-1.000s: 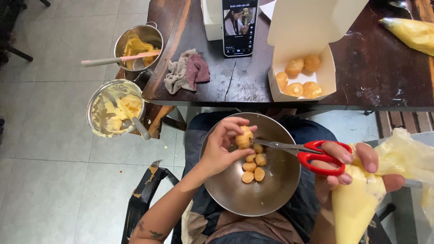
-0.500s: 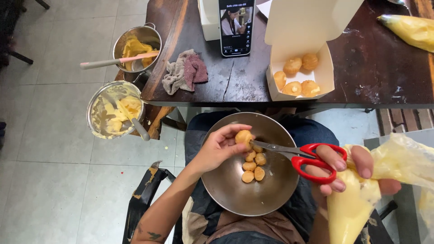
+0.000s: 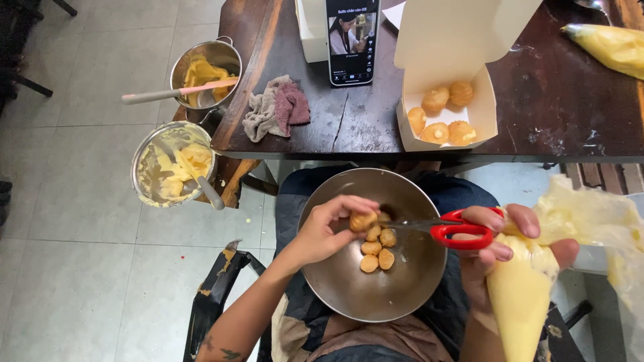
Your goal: Using a piping bag and scissors to fill cream puffs with cream and then placing them in a box.
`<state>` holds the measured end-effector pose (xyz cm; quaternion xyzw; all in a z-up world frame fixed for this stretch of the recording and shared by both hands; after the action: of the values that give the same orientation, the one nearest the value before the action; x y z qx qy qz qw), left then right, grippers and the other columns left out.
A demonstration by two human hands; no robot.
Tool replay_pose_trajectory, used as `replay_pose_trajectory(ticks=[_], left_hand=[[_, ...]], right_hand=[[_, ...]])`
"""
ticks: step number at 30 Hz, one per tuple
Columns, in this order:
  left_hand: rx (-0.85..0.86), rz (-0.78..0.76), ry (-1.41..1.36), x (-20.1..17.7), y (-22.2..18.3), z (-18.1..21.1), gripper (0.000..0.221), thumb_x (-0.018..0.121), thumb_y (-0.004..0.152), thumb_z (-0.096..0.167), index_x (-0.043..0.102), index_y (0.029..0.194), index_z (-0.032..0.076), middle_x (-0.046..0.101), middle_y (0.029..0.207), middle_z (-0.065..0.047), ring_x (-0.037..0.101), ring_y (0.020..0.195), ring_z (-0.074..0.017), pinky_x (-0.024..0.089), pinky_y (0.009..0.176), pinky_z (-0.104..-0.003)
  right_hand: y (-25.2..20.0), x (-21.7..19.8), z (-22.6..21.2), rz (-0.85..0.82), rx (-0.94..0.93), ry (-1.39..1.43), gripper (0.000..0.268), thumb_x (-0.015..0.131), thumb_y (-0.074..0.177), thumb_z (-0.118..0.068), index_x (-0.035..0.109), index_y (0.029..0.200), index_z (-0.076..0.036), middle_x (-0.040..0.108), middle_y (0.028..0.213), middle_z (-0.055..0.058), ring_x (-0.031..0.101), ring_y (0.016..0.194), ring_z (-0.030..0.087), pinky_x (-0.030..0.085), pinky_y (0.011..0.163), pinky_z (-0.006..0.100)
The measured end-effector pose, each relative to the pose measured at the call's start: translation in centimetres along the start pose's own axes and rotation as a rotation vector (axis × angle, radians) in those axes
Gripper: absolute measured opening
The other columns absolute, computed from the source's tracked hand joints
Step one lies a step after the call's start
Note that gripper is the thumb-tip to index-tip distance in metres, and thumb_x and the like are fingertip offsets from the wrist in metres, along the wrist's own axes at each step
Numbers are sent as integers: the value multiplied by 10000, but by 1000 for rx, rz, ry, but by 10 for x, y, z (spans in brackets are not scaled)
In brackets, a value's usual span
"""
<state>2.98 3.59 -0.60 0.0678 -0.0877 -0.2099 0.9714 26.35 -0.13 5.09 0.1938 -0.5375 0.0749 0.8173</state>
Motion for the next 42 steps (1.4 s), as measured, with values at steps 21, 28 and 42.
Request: replay_pose_trajectory(ticks=[21,28,42], left_hand=[[-185,94,-86,5,-13,-26,505,802,782,-94,580,1227,-10,719,1187,-167,755,934,-213,638,789,-240],[-255,382,107,-26,-17,-34,608,782,819,65,530,1366,-12,699,1179,-214,749,977,-218,638,838,-252],[-85,369,-64,23,0,-22,474,674,974,130,456,1388,54,653,1127,-127,664,887,-146,564,773,-252]], right_hand=[[8,-12,-7,-210,110,-244,261,879,985,-90,652,1087,-12,489,1164,221,600,879,318,601,931,540],[7,-13,-3,-325,277,-357,260,874,1006,-129,643,1093,-47,482,1214,211,598,918,313,582,964,508],[7,-42,39,-51,214,-370,301,790,1011,-261,647,1219,-96,187,1691,252,566,1130,342,455,1032,542]])
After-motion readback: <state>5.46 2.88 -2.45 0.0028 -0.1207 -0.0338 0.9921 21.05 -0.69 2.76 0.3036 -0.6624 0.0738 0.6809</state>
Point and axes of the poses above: each hand's wrist, its own y-axis towards the middle knuckle, its own x-axis out of the palm, z = x × y, the point moved 6 cm from there along y, towards the middle knuckle
